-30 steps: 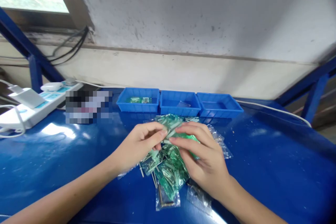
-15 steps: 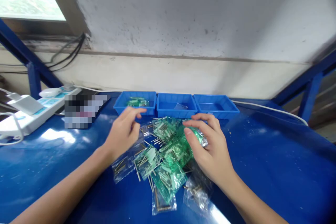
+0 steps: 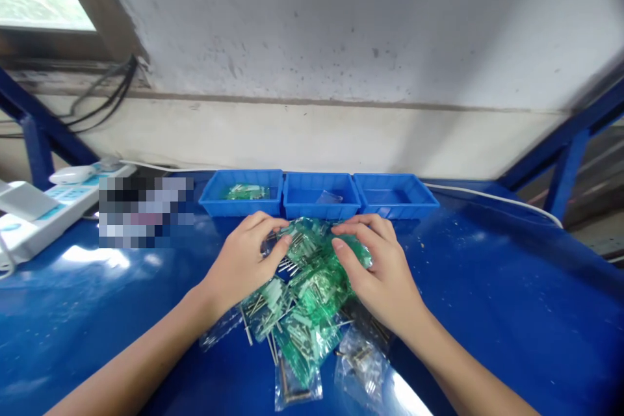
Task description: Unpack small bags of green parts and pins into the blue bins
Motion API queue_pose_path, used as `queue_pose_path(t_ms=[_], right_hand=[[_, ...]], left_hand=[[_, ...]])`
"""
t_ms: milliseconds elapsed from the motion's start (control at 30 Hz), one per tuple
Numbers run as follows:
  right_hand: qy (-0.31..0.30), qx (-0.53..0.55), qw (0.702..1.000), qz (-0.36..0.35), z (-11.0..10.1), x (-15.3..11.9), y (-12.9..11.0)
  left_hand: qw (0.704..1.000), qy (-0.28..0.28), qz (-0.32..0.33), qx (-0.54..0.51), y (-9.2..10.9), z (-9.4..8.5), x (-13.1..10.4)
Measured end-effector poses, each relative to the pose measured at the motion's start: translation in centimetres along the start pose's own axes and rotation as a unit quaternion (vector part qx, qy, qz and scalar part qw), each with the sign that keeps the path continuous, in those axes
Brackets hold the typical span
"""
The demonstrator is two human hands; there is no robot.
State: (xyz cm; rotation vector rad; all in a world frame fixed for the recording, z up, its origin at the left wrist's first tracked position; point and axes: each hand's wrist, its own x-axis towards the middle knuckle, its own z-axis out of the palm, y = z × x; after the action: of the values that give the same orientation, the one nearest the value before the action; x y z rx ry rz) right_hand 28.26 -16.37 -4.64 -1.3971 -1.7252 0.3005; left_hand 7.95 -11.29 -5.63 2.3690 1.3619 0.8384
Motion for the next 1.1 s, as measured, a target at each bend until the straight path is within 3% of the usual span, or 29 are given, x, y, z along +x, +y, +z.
queue_pose_path(t_ms=[200, 333, 433, 567, 667, 767, 933, 1033, 1100], right_hand=[[-0.034, -0.006, 0.999, -0.021, 0.4, -0.4, -0.5], [-0.057, -0.001, 0.998, -0.021, 0.6, -0.6, -0.6], [-0.080, 0.010, 0.997, -0.016, 0.7, -0.7, -0.8], [-0.086, 0.044, 0.995, -0.013, 0.8, -1.0, -1.1], [-0.081, 0.059, 0.995, 0.004, 0.5, -1.0, -1.3], [-0.116, 0.098, 0.988, 0.043, 0.0, -0.7, -1.6], [-0.201, 0.253, 0.936, 0.140, -0.5, -0.2, -1.8], [-0.194, 0.293, 0.923, 0.153, -0.4, -0.3, -1.5], [-0.152, 0.281, 0.938, 0.130, -0.4, -0.4, -1.4]], left_hand=[[0.976, -0.105, -0.160, -0.101, 0.0, -0.3, -0.2], [0.957, -0.118, -0.191, -0.186, -0.3, -0.6, 0.0], [0.971, -0.056, -0.155, -0.175, -0.4, -1.5, -0.3], [0.980, 0.006, -0.027, -0.196, -0.1, -2.6, -1.1], [0.959, -0.019, 0.010, -0.284, 0.5, -2.5, -1.8], [0.940, -0.046, 0.013, -0.338, 1.2, -2.1, -2.2], [0.926, -0.079, 0.013, -0.368, 1.5, -2.1, -2.3], [0.904, -0.139, -0.001, -0.405, 1.3, -2.3, -2.1], [0.874, -0.184, -0.048, -0.447, 1.3, -2.1, -2.0]])
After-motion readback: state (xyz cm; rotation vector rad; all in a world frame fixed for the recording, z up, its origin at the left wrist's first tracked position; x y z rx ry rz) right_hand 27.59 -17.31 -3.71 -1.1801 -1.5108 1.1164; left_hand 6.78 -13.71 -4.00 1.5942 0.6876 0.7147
